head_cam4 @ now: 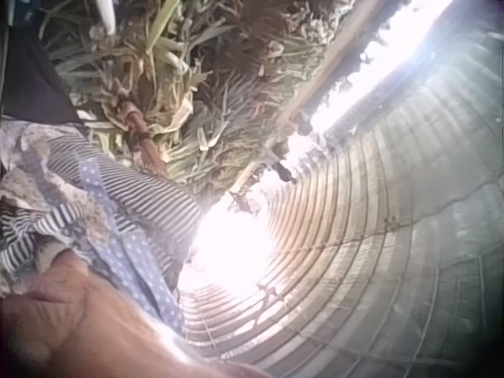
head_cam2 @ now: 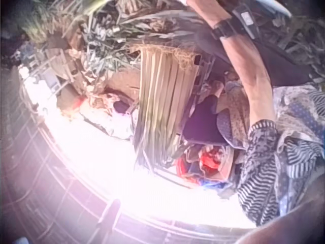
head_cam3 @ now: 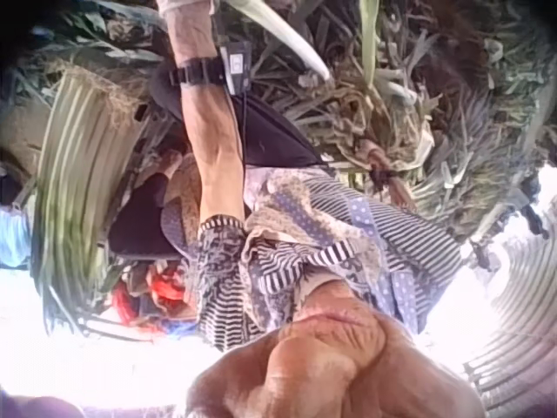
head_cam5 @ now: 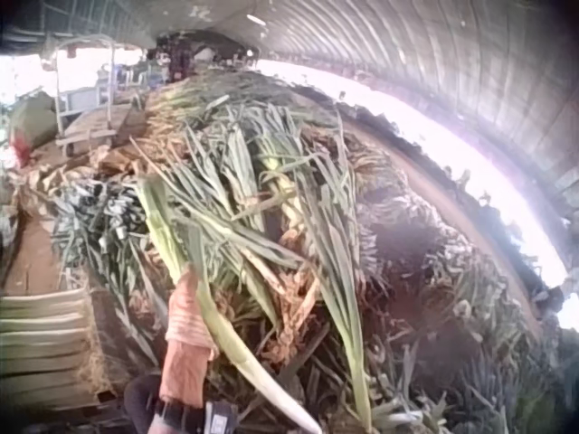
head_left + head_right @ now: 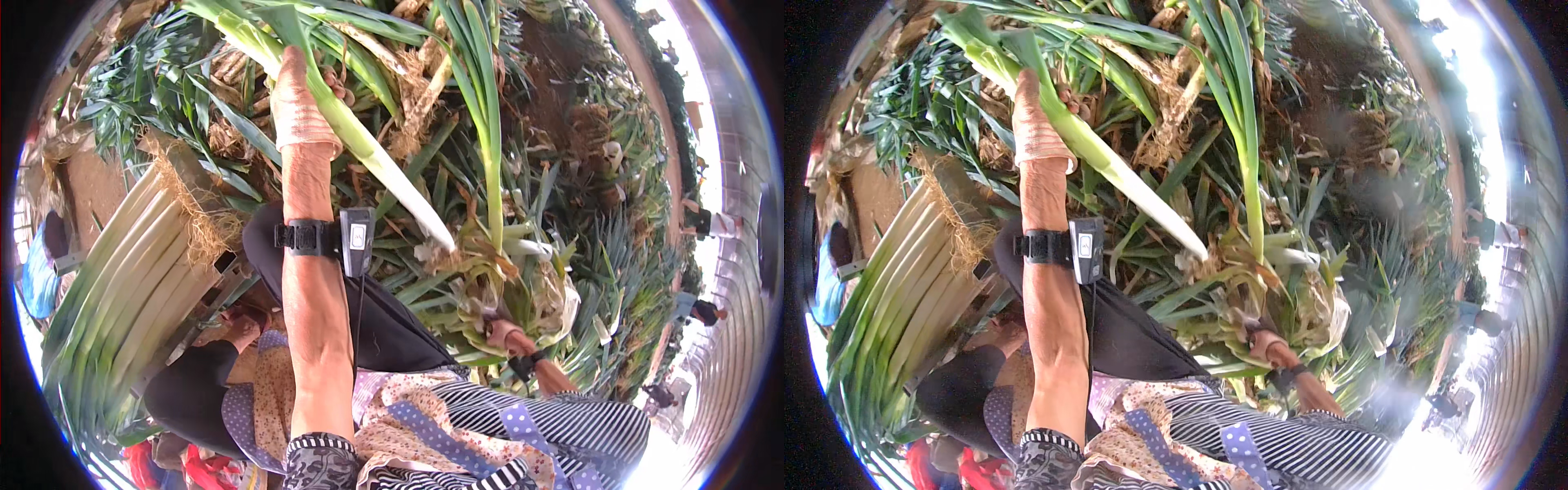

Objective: The person is stripping the outer leaves of leeks and placing the cleaned stalks into a metal bundling rack.

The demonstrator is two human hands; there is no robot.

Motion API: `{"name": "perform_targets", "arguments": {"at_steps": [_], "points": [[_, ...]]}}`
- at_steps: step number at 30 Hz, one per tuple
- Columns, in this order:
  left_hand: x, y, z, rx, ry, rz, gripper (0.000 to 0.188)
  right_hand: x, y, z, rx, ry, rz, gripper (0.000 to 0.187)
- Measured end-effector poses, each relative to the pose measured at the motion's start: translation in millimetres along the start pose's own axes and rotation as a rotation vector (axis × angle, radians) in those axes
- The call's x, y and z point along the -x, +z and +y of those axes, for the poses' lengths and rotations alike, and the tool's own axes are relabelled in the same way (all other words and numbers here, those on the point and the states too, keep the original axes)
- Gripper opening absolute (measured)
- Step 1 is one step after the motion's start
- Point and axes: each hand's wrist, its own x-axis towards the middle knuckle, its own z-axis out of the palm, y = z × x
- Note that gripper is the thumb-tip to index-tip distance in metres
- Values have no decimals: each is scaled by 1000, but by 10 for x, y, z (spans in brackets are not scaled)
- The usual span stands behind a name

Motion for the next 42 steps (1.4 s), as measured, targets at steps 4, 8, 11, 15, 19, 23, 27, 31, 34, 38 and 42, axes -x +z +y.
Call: {"name": "perform_targets", "arguments": {"at_steps": [4,8,11,15,19,23,27,31,34,38,42], "points": [[95,96,-130,16,-115,133,63,-883,-875,632,-1237,436,-729,36],[118,94,-230,69,-175,5,58,-2374,-2152,806,-1061,642,-78,24],[136,121,-285,110,-187,-110,46,-3069,-2533,727,-1011,352,356,32],[132,86,-294,23,-115,-120,37,-3809,-2694,344,-703,208,606,30],[46,70,-309,23,-109,24,44,-4032,-2463,110,-519,51,930,14],[40,75,-334,-7,31,182,45,-3728,-2046,-352,-317,-87,937,14],[28,87,-132,33,166,269,60,-2930,-1326,-437,-1043,-170,248,17],[-27,-113,72,-42,284,389,61,-2012,-777,-352,-959,294,-307,23],[87,52,-72,-12,98,365,42,-1471,-210,-133,-838,399,-639,20],[48,-28,128,79,164,124,47,-454,73,-117,-924,412,-585,40],[226,100,229,40,264,23,45,-189,-300,139,-1392,409,-894,40]]}}
